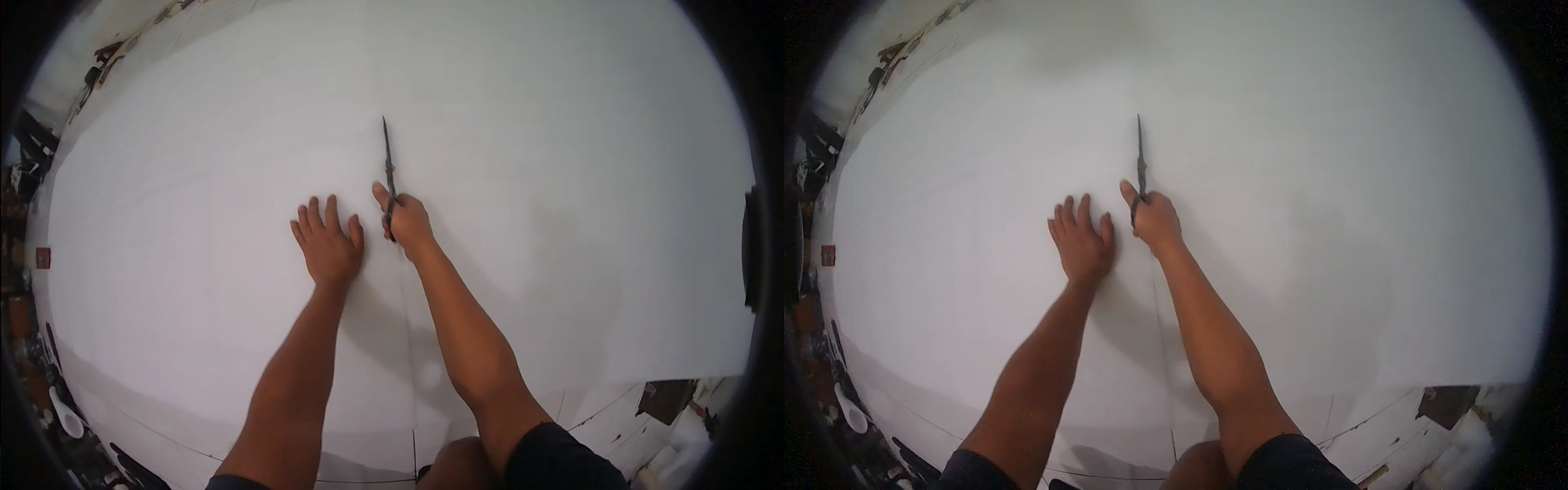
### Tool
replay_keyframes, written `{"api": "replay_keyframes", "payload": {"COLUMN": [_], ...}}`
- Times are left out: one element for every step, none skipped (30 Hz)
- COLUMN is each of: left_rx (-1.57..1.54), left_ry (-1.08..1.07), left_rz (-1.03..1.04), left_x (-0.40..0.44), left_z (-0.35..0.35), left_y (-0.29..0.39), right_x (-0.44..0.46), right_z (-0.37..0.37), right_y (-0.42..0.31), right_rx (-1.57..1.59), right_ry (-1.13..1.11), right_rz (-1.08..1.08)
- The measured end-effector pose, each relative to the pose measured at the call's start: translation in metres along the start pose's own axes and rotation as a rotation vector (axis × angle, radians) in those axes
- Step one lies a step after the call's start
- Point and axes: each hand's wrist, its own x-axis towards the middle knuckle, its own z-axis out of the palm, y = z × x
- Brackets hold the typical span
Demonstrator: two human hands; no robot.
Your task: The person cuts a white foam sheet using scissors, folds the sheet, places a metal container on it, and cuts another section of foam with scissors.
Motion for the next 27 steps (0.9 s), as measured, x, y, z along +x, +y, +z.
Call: {"api": "replay_keyframes", "payload": {"left_rx": [0.003,0.025,0.048,0.046,0.04,0.034,0.032,0.035,0.043,0.042,0.04,0.047,0.04,0.046,0.04,0.035,0.061,0.062,0.06,0.059,0.06,0.065,0.069,0.065,0.064,0.067,0.067], "left_ry": [-0.003,-0.019,-0.046,-0.076,-0.088,-0.089,-0.108,-0.127,-0.141,-0.162,-0.15,-0.148,-0.153,-0.15,-0.168,-0.183,-0.208,-0.209,-0.224,-0.239,-0.235,-0.237,-0.238,-0.228,-0.216,-0.211,-0.215], "left_rz": [-0.004,-0.014,-0.028,-0.038,-0.044,-0.04,-0.049,-0.049,-0.048,-0.065,-0.071,-0.067,-0.076,-0.079,-0.069,-0.057,-0.073,-0.075,-0.074,-0.074,-0.075,-0.083,-0.091,-0.09,-0.083,-0.077,-0.081], "left_x": [0.003,0.003,0.004,0.007,0.009,0.018,0.019,0.022,0.023,0.018,0.029,0.035,0.042,0.049,0.053,0.058,0.059,0.06,0.06,0.061,0.064,0.065,0.068,0.047,0.049,0.078,0.081], "left_z": [-0.001,-0.001,-0.001,-0.002,-0.003,-0.002,-0.003,-0.003,-0.001,-0.003,0.004,0.006,0.003,0.004,0.004,0.005,0.005,0.006,0.006,0.006,0.008,0.01,0.013,0.012,0.014,0.017,0.016], "left_y": [-0.001,-0.001,-0.001,-0.001,-0.002,-0.003,-0.003,-0.004,-0.006,-0.008,-0.007,-0.008,-0.007,-0.007,-0.006,-0.006,-0.005,-0.004,-0.004,-0.003,-0.001,0.002,0.006,0.006,0.006,0.001,0.003], "right_x": [0.002,0.0,-0.002,-0.005,-0.01,-0.008,-0.009,-0.005,0.003,0.008,0.031,0.047,0.057,0.073,0.087,0.102,0.114,0.126,0.138,0.15,0.167,0.18,0.192,0.179,0.185,0.209,0.21], "right_z": [0.001,0.0,-0.001,-0.003,-0.005,-0.006,-0.005,-0.004,-0.001,0.003,0.006,0.009,0.011,0.013,0.015,0.017,0.019,0.017,0.016,0.015,0.011,0.008,0.009,0.007,0.008,0.016,0.016], "right_y": [-0.003,-0.006,-0.008,-0.011,-0.013,-0.02,-0.024,-0.03,-0.033,-0.027,-0.023,-0.021,-0.036,-0.042,-0.047,-0.054,-0.062,-0.071,-0.08,-0.09,-0.102,-0.11,-0.115,-0.103,-0.102,-0.116,-0.118], "right_rx": [-0.001,-0.002,-0.005,-0.012,0.008,0.035,0.03,0.058,0.09,0.079,0.031,-0.005,-0.033,-0.03,-0.048,-0.064,-0.061,-0.102,-0.141,-0.139,-0.109,-0.083,-0.093,-0.096,-0.117,-0.137,-0.14], "right_ry": [-0.004,-0.024,-0.043,-0.042,-0.093,-0.142,-0.142,-0.14,-0.142,-0.146,-0.084,-0.02,0.003,-0.003,0.014,0.032,0.029,0.046,0.066,0.065,0.056,0.048,0.076,0.078,0.103,0.126,0.124], "right_rz": [0.005,0.054,0.115,0.146,0.178,0.197,0.217,0.21,0.199,0.224,0.145,0.073,0.03,0.029,0.026,0.02,0.018,0.015,0.015,0.018,0.016,0.014,0.007,-0.004,-0.022,-0.032,-0.028]}}
